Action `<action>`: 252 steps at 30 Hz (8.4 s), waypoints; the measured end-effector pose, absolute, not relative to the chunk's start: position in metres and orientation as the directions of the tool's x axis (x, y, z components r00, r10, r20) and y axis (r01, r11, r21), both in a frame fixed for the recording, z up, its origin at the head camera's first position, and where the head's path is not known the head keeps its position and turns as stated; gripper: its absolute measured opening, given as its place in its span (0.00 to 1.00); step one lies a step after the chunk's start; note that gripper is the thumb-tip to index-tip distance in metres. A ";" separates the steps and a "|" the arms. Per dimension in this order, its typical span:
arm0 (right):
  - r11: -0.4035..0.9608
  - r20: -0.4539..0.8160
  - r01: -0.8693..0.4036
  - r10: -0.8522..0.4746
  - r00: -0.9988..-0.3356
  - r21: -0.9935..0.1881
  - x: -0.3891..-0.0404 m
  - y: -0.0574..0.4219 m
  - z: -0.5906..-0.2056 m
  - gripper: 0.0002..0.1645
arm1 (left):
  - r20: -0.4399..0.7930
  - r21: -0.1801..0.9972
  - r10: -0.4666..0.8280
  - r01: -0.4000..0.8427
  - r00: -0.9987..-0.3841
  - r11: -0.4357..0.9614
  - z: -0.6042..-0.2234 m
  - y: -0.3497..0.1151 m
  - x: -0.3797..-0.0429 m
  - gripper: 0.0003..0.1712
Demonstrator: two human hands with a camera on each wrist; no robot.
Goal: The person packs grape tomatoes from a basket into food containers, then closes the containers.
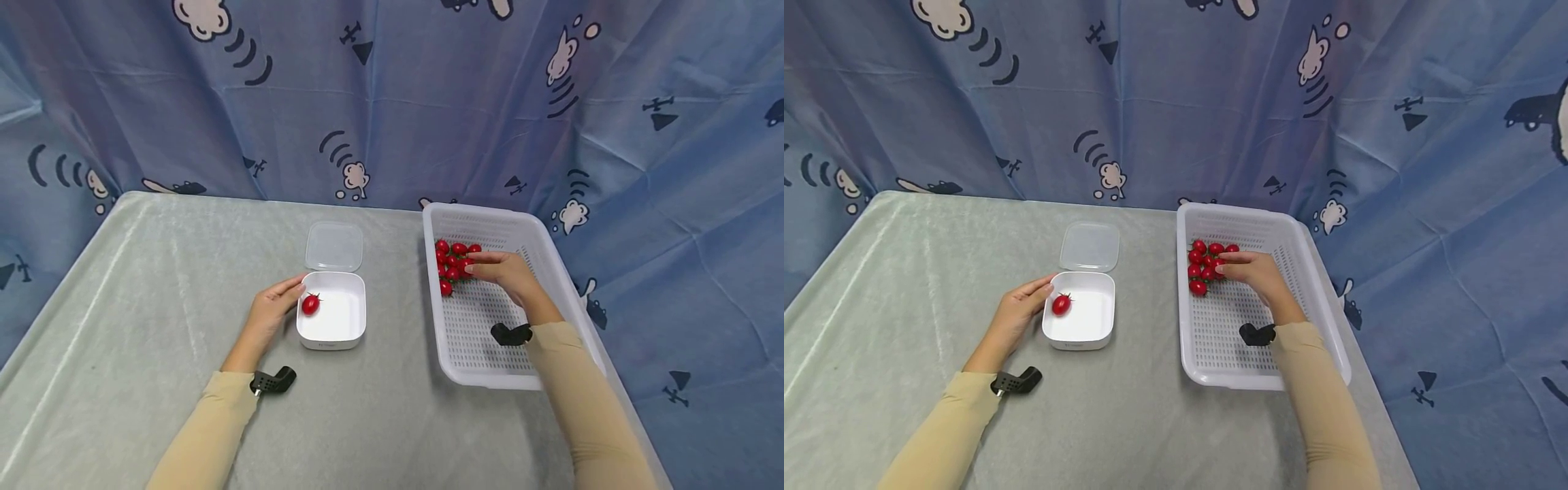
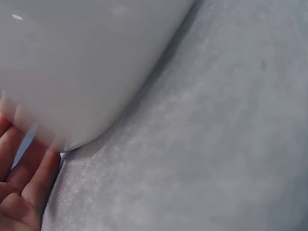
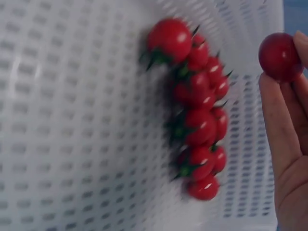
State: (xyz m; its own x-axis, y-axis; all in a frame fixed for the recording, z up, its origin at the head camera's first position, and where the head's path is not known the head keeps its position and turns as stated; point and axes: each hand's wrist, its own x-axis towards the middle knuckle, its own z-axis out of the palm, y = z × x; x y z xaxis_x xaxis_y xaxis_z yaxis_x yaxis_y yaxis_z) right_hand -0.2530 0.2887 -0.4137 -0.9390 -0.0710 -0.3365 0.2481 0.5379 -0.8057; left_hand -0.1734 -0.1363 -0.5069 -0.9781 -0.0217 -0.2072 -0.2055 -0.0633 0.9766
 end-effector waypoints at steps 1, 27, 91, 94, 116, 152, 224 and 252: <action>0.528 -0.327 0.243 -0.070 -0.942 -0.814 -0.253 0.287 -0.411 0.34 | -0.207 0.977 -0.022 -0.206 -0.978 -0.059 -0.507 -0.136 -0.173 0.28; 0.238 -0.201 0.157 -0.172 -0.964 -0.959 -0.231 0.210 -0.357 0.28 | -0.212 0.973 -0.024 -0.209 -0.977 -0.093 -0.508 -0.137 -0.172 0.29; 0.099 -0.215 0.201 -0.162 -0.963 -0.975 -0.192 0.075 -0.387 0.19 | -0.182 0.981 -0.023 -0.180 -0.983 -0.067 -0.508 -0.137 -0.175 0.29; 0.127 -0.218 0.199 -0.157 -0.963 -0.972 -0.193 0.072 -0.395 0.19 | -0.180 0.981 -0.023 -0.177 -0.983 -0.078 -0.508 -0.137 -0.176 0.29; 0.401 -0.133 0.092 -0.076 -0.988 -0.911 -0.193 0.038 -0.439 0.17 | -0.197 0.978 -0.014 -0.195 -0.980 -0.074 -0.507 -0.136 -0.173 0.29; 0.712 0.010 -0.104 -0.135 -0.991 -0.695 -0.193 0.019 -0.451 0.13 | -0.168 0.982 -0.010 -0.166 -0.986 -0.091 -0.508 -0.137 -0.173 0.29; 0.306 -0.209 0.188 -0.035 -0.977 -0.933 -0.254 0.262 -0.407 0.27 | -0.203 0.975 -0.020 -0.200 -0.979 -0.098 -0.508 -0.135 -0.173 0.28; 0.575 -0.350 0.216 -0.131 -0.928 -0.789 -0.256 0.274 -0.450 0.27 | -0.186 0.978 -0.016 -0.184 -0.982 -0.098 -0.508 -0.135 -0.173 0.28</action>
